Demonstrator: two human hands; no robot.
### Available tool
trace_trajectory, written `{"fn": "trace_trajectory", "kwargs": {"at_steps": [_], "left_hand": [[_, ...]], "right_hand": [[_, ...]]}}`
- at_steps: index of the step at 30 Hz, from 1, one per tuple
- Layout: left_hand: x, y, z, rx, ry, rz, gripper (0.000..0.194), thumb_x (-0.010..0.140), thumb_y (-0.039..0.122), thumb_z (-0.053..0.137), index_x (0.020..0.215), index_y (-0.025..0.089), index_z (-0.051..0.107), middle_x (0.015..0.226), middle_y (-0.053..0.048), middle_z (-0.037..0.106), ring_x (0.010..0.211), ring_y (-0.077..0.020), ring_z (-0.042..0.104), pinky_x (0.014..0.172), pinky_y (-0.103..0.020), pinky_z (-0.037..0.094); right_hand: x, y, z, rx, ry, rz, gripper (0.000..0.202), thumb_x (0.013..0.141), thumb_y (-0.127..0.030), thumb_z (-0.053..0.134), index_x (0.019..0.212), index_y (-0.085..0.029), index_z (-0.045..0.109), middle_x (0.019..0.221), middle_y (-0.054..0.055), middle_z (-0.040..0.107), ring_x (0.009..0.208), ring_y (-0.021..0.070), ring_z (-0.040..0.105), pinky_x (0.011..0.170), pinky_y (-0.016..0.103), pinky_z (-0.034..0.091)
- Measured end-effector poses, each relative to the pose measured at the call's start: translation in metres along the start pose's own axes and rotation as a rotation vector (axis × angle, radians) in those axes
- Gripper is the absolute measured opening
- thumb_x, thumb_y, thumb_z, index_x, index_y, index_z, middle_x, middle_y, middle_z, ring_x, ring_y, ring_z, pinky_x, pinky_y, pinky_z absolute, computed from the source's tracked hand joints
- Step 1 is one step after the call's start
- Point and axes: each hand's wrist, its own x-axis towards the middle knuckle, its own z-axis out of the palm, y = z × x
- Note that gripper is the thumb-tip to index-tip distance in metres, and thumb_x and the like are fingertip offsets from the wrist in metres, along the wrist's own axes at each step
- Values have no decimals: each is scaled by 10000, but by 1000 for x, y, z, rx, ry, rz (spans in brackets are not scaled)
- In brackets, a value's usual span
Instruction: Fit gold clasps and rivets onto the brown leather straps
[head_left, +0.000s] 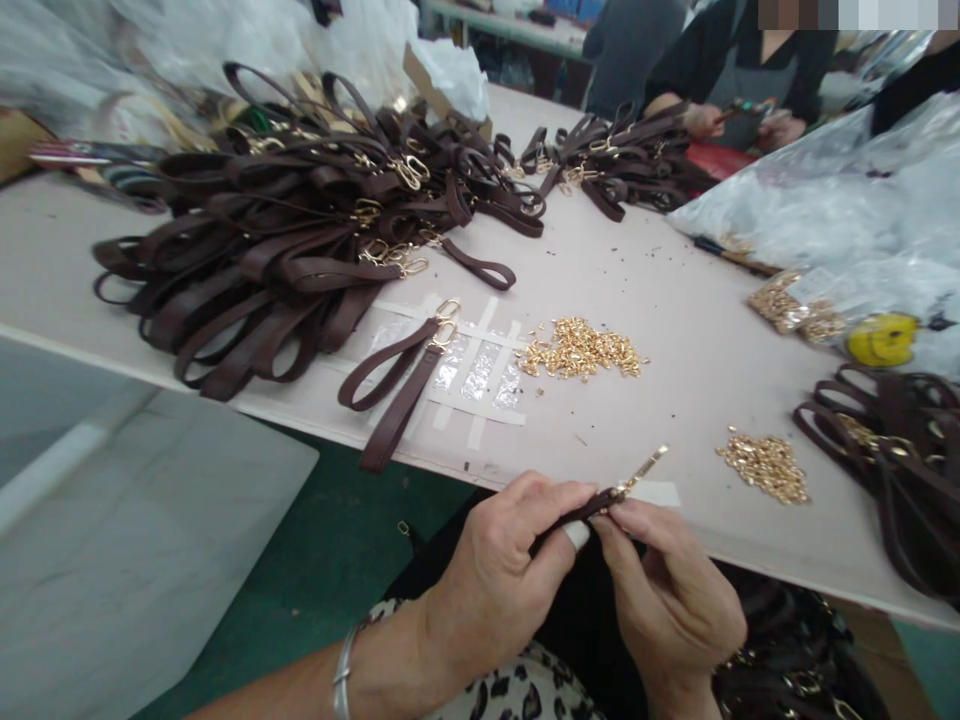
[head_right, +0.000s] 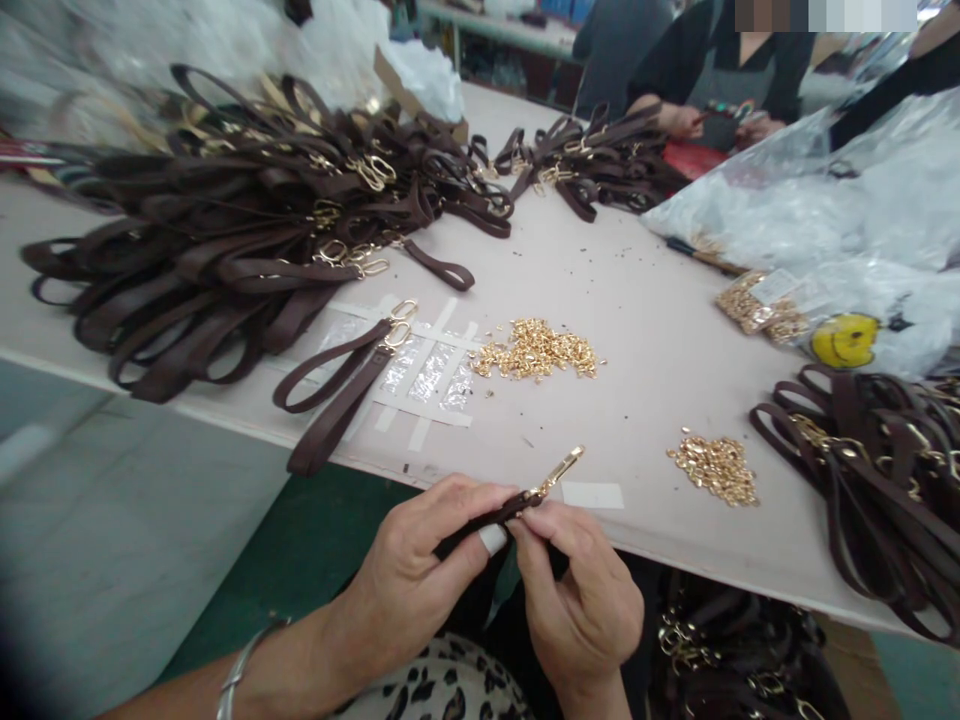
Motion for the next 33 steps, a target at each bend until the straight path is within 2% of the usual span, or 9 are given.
{"fn": "trace_trajectory", "kwargs": {"at_steps": [7, 13, 16, 19, 24, 27, 33], "left_hand": [[0, 1, 3, 2, 44, 40, 416, 836, -18, 541, 1176, 174, 687, 968, -64, 683, 888, -173, 648, 817, -295, 532], [-2, 1, 6, -49, 69, 37, 414, 833, -30, 549, 1173, 164, 685, 978, -62, 686, 916, -166, 652, 836, -279, 524], [-1, 2, 7, -69, 57, 23, 385, 843, -16, 558, 1158, 161, 691, 960, -57, 684, 895, -159, 652, 815, -272, 525], [0, 2, 7, -71, 43, -1, 369, 854, -6, 560, 1158, 158, 691, 957, -56, 686, 896, -157, 651, 817, -268, 521], [0, 0, 7, -52, 67, 67, 366, 867, 3, 549, 1180, 142, 678, 982, -68, 682, 921, -157, 644, 835, -264, 515], [-1, -1, 6, -43, 56, 49, 371, 866, -1, 545, 1179, 142, 682, 965, -68, 677, 903, -156, 640, 820, -263, 513], [-2, 1, 5, -36, 34, 51, 437, 846, -25, 543, 1215, 165, 677, 983, -70, 690, 911, -161, 645, 825, -268, 517]], "right_hand": [[3, -3, 0, 47, -15, 57, 188, 817, -87, 712, 942, -226, 699, 869, 19, 735, 761, 181, 701, 724, 325, 588], [3, -3, 3, 94, 11, 38, 220, 796, -46, 707, 927, -221, 692, 864, 13, 736, 750, 178, 703, 724, 320, 582], [1, -2, 4, 147, 33, 91, 196, 805, -56, 706, 910, -220, 689, 858, 15, 729, 753, 179, 696, 710, 322, 578], [-1, -1, 4, 140, 38, 83, 193, 808, -64, 707, 928, -215, 686, 882, 22, 729, 780, 183, 696, 721, 326, 574], [-2, -3, 2, 45, 13, 51, 225, 836, -61, 680, 998, -218, 678, 924, 30, 726, 833, 186, 693, 755, 324, 565], [-3, -2, 1, 58, -38, 51, 199, 849, -59, 662, 971, -216, 667, 909, 24, 714, 835, 175, 683, 758, 313, 552], [-5, 2, 2, 103, -23, 97, 149, 859, -82, 655, 923, -217, 657, 894, 30, 697, 822, 179, 665, 731, 318, 540]]}}
